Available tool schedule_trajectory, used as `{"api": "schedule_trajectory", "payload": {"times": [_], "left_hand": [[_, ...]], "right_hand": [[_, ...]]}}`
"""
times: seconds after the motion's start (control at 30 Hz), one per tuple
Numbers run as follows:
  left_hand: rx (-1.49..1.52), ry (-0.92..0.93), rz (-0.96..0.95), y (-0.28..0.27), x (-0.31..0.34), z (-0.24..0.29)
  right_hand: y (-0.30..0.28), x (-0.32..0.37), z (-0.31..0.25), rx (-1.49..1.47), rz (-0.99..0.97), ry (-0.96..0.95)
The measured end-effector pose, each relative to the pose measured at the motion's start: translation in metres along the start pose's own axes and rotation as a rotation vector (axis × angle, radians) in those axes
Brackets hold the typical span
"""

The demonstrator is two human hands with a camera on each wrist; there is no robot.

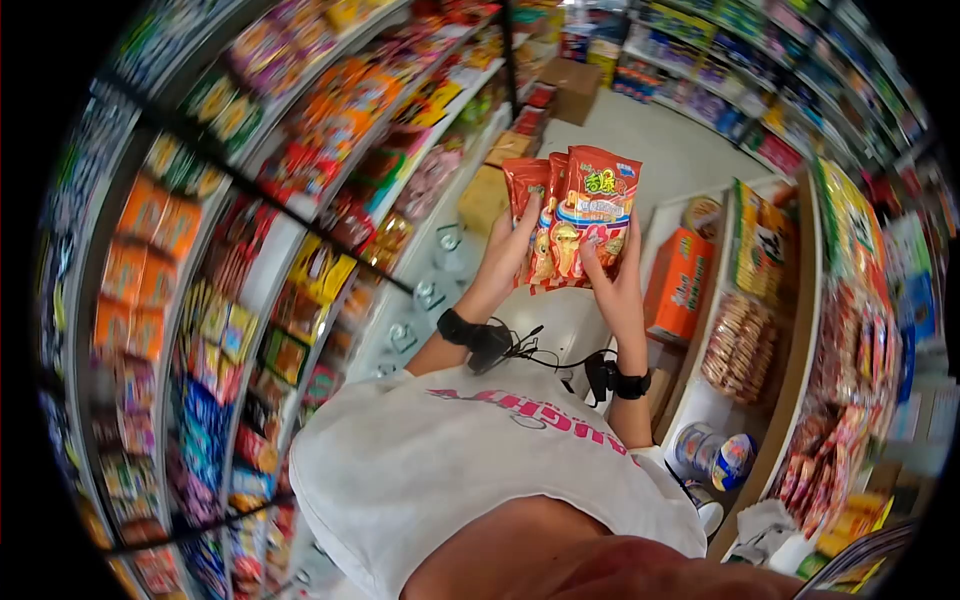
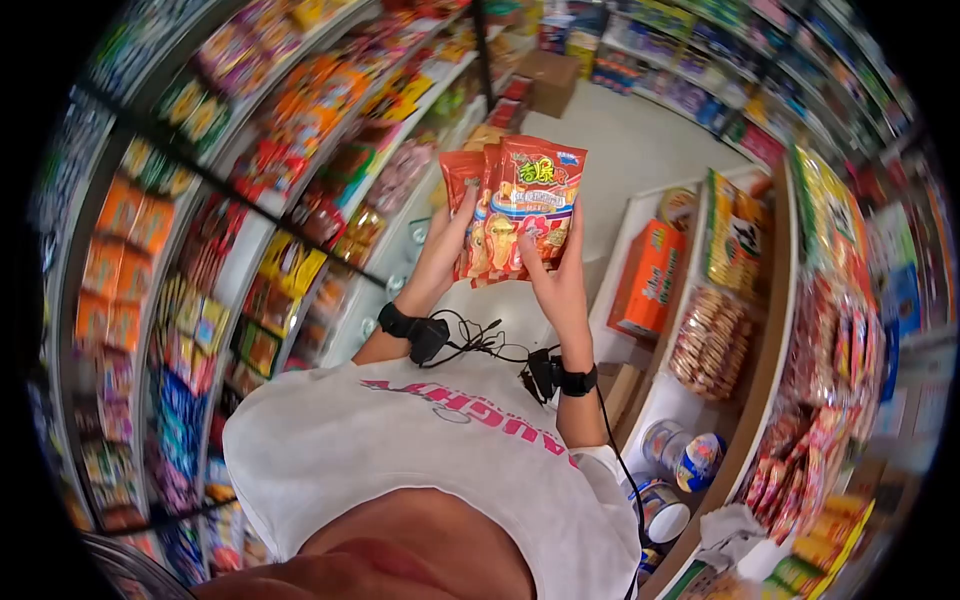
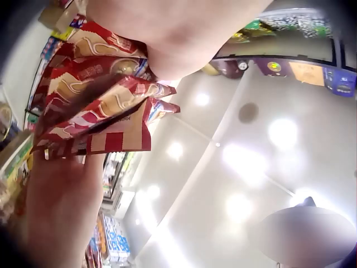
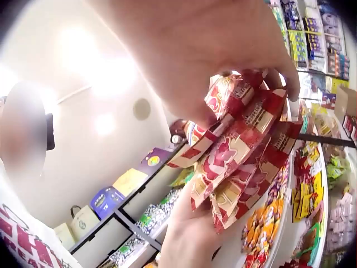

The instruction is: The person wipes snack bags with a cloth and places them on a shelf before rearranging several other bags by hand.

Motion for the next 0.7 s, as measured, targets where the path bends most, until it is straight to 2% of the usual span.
{"api": "schedule_trajectory", "payload": {"times": [0.07, 0.17, 0.23, 0.27, 0.33, 0.37, 0.4, 0.5, 0.53, 0.67, 0.7], "left_hand": [[0.026, 0.01, 0.067, -0.043, 0.007, 0.019], [0.305, -0.066, 0.071, -0.109, 0.026, 0.048], [0.131, 0.046, 0.146, -0.162, 0.046, 0.064], [0.04, 0.09, 0.182, -0.19, 0.057, 0.071], [-0.116, 0.133, 0.233, -0.238, 0.078, 0.091], [-0.061, 0.103, 0.259, -0.263, 0.09, 0.099], [-0.002, 0.077, 0.28, -0.285, 0.101, 0.111], [0.158, 0.068, 0.417, -0.334, 0.136, 0.135], [0.185, 0.081, 0.46, -0.351, 0.147, 0.14], [0.33, 0.063, 0.554, -0.398, 0.18, 0.168], [0.374, 0.054, 0.572, -0.405, 0.185, 0.172]], "right_hand": [[0.039, 0.005, 0.003, 0.031, -0.11, 0.004], [0.112, 0.02, 0.001, 0.023, -0.277, 0.03], [0.16, 0.035, 0.005, -0.014, -0.4, 0.09], [0.187, 0.044, 0.01, -0.056, -0.461, 0.08], [0.241, 0.069, 0.013, 0.056, -0.622, -0.018], [0.262, 0.084, 0.013, 0.116, -0.692, -0.065], [0.284, 0.099, 0.007, 0.128, -0.742, 0.086], [0.345, 0.134, 0.016, 0.022, -0.791, 0.023], [0.362, 0.144, 0.017, -0.062, -0.81, 0.074], [0.405, 0.166, 0.028, -0.044, -0.802, 0.43], [0.414, 0.169, 0.028, -0.025, -0.853, 0.486]]}}
Point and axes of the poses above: each hand's wrist, its own x-axis away from the middle knuckle, its own y-axis out of the palm, z = x × y, the point moved 3 cm from there along -x, towards the middle knuckle, and after that the axes turned 7 degrees about z, right-handed, at the moved point
